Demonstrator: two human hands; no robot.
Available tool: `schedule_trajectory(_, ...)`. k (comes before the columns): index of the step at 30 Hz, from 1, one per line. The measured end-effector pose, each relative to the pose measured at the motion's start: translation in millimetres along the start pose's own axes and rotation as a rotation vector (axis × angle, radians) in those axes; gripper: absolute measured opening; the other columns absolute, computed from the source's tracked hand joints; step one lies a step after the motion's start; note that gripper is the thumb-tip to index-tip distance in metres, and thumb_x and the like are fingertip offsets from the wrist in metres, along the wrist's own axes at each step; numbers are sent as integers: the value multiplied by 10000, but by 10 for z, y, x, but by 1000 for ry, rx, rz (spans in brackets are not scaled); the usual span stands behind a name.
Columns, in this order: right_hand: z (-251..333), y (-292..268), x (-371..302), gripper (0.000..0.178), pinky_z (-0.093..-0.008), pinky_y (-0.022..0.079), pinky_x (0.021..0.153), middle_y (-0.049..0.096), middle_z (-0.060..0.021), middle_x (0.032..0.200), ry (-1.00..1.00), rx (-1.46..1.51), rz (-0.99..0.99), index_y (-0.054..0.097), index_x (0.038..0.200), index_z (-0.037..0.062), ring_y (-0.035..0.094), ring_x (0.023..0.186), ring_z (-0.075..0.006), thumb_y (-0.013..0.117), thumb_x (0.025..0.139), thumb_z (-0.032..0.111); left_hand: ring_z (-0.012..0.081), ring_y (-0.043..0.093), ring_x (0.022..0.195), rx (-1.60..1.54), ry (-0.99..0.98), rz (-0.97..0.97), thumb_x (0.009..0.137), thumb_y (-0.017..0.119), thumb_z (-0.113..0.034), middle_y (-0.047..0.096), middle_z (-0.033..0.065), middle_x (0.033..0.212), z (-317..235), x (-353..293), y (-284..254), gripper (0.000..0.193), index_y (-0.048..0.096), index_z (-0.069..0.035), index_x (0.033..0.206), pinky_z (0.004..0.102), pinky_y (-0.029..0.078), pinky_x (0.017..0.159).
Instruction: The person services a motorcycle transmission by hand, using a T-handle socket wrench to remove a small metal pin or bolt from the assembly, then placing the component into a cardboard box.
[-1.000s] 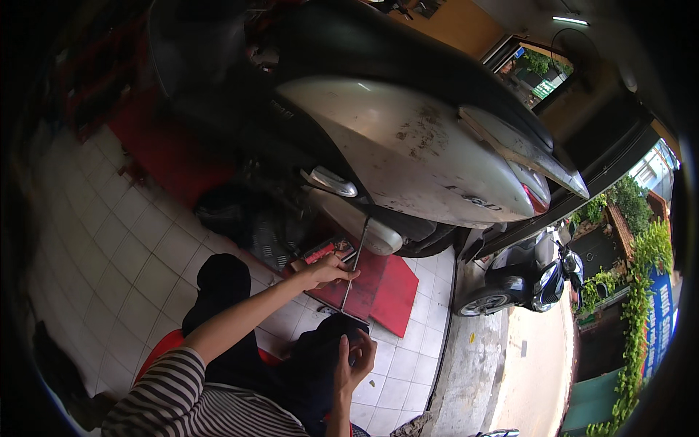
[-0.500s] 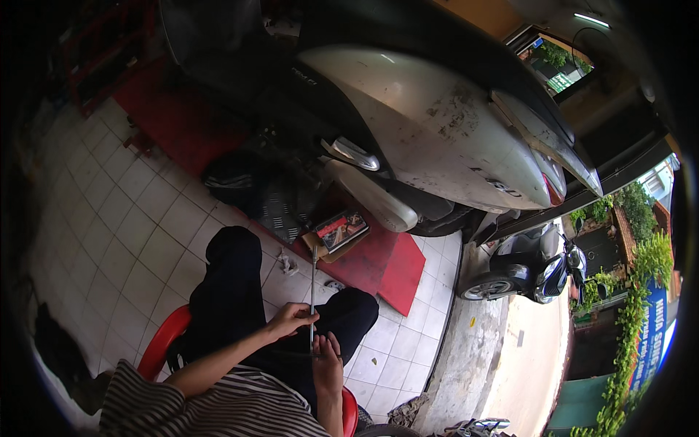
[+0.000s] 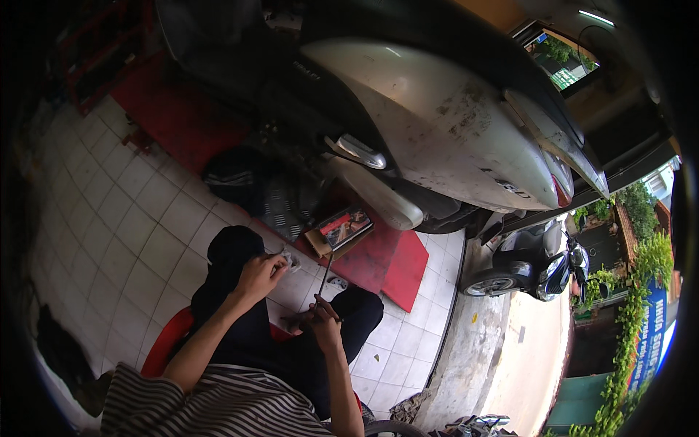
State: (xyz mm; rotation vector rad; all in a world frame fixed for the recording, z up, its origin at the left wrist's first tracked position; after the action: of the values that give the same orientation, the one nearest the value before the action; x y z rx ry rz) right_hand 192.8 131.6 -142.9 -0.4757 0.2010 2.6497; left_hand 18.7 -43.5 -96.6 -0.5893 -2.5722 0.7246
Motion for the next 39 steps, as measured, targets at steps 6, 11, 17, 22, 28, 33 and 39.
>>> schedule_trajectory(6,114,-47,519,437,-288,562,823,642,-145,1263,20,-267,-19,627,1228,-50,669,1003,-165,708,799,-59,70,613,569,-506,-338,-199,959,637,-118,672,47,692,524,69,-324,107,659,-14,947,233,455,499)
schedule_trajectory(11,105,-194,814,473,-318,548,764,629,-143,1053,-13,-137,1,506,1360,-34,653,870,-175,647,945,146,74,618,560,-290,-230,-191,957,651,-144,671,43,687,473,19,-263,129,655,-15,943,228,452,503)
schedule_trajectory(17,196,-681,1371,434,-297,517,662,662,-81,886,-97,-424,61,562,1302,-24,653,739,-149,596,998,285,81,610,520,-235,-197,-179,947,662,-138,651,39,651,489,117,-163,122,654,-20,922,233,441,482)
schedule_trajectory(22,522,-696,1379,491,-316,506,610,701,-140,849,-75,-572,-147,676,1161,-16,649,636,-155,493,1032,421,54,592,540,-181,-198,-162,947,659,-108,648,33,658,505,110,-216,105,667,-4,939,216,430,477)
schedule_trajectory(28,376,-538,1231,404,-447,484,588,663,-224,701,-389,-703,-321,678,892,-54,644,608,-409,503,1030,284,46,590,549,-193,-229,-165,946,661,-110,650,32,656,441,156,-190,104,671,-7,947,207,429,482)
schedule_trajectory(33,509,-350,991,178,-520,470,687,639,-254,766,-632,-837,-283,663,888,-48,590,729,-490,577,924,103,48,595,557,-165,-227,-154,942,669,-119,656,31,664,467,142,-177,111,671,-8,945,207,437,488)
schedule_trajectory(39,574,-272,701,185,-536,483,792,649,-284,888,-386,-881,-90,672,977,-42,612,862,-481,578,860,66,51,599,561,-168,-217,-171,946,667,-126,658,32,668,495,127,-149,117,672,-9,941,204,441,490)
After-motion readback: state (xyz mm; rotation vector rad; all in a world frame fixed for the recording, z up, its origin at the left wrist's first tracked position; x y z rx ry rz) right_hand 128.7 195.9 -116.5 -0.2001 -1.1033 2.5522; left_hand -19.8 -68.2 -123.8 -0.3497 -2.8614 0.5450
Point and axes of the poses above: each hand's wrist, its own x-axis towards the middle knuckle, its own y-axis out of the palm, z = x × y, the point moved 1 cm from there along x, towards the middle knuckle
